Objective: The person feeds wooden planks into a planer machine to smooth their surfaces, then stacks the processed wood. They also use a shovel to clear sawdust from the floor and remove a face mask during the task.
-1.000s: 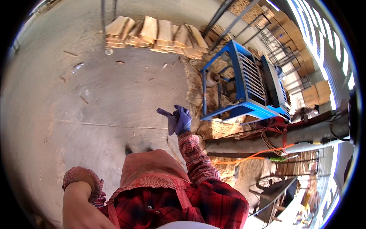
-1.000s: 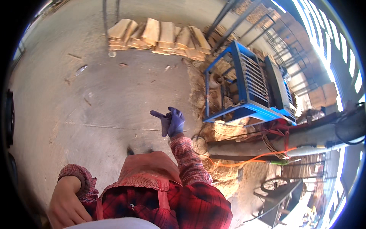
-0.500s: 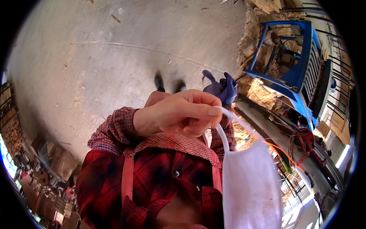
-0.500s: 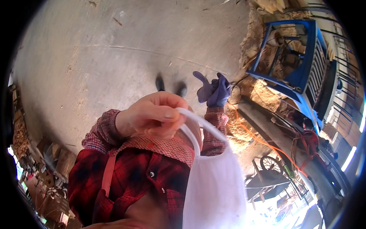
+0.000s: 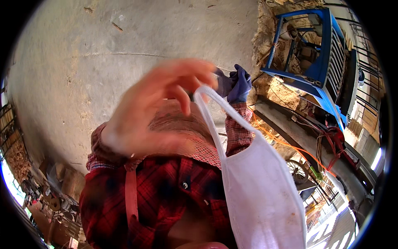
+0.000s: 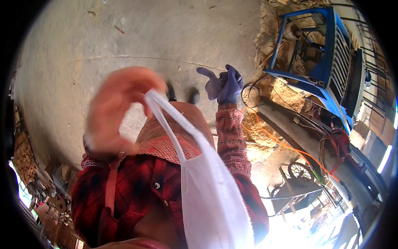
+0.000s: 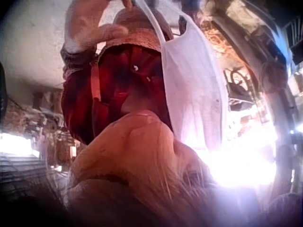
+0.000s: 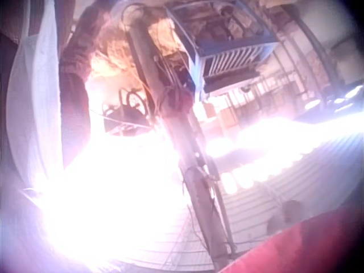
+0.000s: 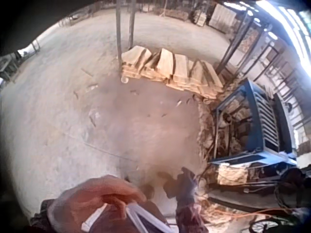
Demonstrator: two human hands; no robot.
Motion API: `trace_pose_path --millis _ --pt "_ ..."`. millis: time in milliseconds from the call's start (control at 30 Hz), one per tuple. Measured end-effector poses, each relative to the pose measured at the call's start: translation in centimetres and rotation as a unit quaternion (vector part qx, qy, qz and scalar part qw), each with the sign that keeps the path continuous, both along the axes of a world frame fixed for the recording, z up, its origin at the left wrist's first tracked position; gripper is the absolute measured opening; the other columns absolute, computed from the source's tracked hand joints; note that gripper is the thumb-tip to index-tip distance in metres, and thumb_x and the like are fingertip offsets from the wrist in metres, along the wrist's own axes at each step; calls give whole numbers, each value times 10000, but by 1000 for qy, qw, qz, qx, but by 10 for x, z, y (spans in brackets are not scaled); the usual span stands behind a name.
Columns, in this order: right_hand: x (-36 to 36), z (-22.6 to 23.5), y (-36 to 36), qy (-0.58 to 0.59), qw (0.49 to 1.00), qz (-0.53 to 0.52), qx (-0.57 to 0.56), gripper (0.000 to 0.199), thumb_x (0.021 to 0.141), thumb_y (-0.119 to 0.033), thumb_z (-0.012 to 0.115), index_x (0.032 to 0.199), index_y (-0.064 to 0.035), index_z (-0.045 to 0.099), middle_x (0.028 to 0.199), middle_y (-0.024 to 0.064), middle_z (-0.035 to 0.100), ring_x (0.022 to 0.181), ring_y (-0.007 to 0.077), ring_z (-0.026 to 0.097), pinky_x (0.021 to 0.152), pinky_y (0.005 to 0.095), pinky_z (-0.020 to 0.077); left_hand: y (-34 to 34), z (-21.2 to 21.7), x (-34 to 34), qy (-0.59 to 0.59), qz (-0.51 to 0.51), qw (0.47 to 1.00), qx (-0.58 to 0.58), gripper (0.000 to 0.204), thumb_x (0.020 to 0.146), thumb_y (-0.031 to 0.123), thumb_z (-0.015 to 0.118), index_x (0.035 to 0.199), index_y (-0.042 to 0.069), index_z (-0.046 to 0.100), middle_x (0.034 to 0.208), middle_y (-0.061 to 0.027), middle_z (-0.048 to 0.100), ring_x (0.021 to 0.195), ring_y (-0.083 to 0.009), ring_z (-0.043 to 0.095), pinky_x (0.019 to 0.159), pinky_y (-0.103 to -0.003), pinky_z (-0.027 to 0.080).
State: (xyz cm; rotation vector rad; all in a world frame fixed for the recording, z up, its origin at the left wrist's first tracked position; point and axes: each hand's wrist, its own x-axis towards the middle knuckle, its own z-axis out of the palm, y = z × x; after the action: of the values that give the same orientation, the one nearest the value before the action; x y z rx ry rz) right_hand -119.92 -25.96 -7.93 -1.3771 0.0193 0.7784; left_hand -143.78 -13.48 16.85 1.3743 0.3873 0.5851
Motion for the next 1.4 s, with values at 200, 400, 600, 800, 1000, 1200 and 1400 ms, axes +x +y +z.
trace_pose_path --millis 200,400,600,800,1000,1200,1400 --pt "-3 2 5 3 999 31 2 206 910 -194 608 1009 -19 654 692 48 615 599 115 552 569 235 444 -59 68 65 -179 56 956 225 412 718 285 708 981 10 548 1017 -152 567 889 -246 573 771 -366 418" --pt "-8 8 9 24 999 48 -1 179 902 -168 599 1008 -32 649 674 64 628 559 115 544 534 244 448 -78 76 71 -214 -77 962 153 279 690 202 697 878 34 578 909 -119 580 886 -261 576 831 -398 378" --pt "-6 1 -1 21 999 36 -11 190 890 -187 632 1005 -38 664 694 66 641 586 129 574 548 246 454 -70 85 77 -219 -102 961 135 152 661 119 687 776 58 607 801 -86 592 883 -276 578 891 -431 339" --pt "-3 0 -5 19 998 57 -6 194 891 -190 632 1007 -38 663 695 69 643 580 130 573 540 245 452 -60 63 76 -168 -86 965 182 150 687 62 635 836 71 622 837 -70 594 935 -249 576 928 -447 327" --pt "-5 5 -13 22 998 52 -10 181 891 -164 619 1009 -32 653 678 74 638 555 127 559 516 246 450 -44 55 55 -134 -120 954 238 277 732 86 590 1008 75 619 1012 -95 576 1038 -239 551 984 -461 321" --pt "-15 8 -8 6 998 66 12 181 892 -168 614 1009 -33 645 662 67 626 544 118 551 469 249 437 -102 93 75 -166 -29 949 266 60 673 109 633 731 93 625 729 -34 595 816 -254 587 849 -455 360" --pt "-33 21 4 36 999 26 0 190 896 -193 617 1004 -42 654 683 61 634 551 106 545 483 236 422 -61 74 62 -194 -100 963 160 25 691 97 644 682 94 620 672 -26 599 699 -222 591 812 -399 360"
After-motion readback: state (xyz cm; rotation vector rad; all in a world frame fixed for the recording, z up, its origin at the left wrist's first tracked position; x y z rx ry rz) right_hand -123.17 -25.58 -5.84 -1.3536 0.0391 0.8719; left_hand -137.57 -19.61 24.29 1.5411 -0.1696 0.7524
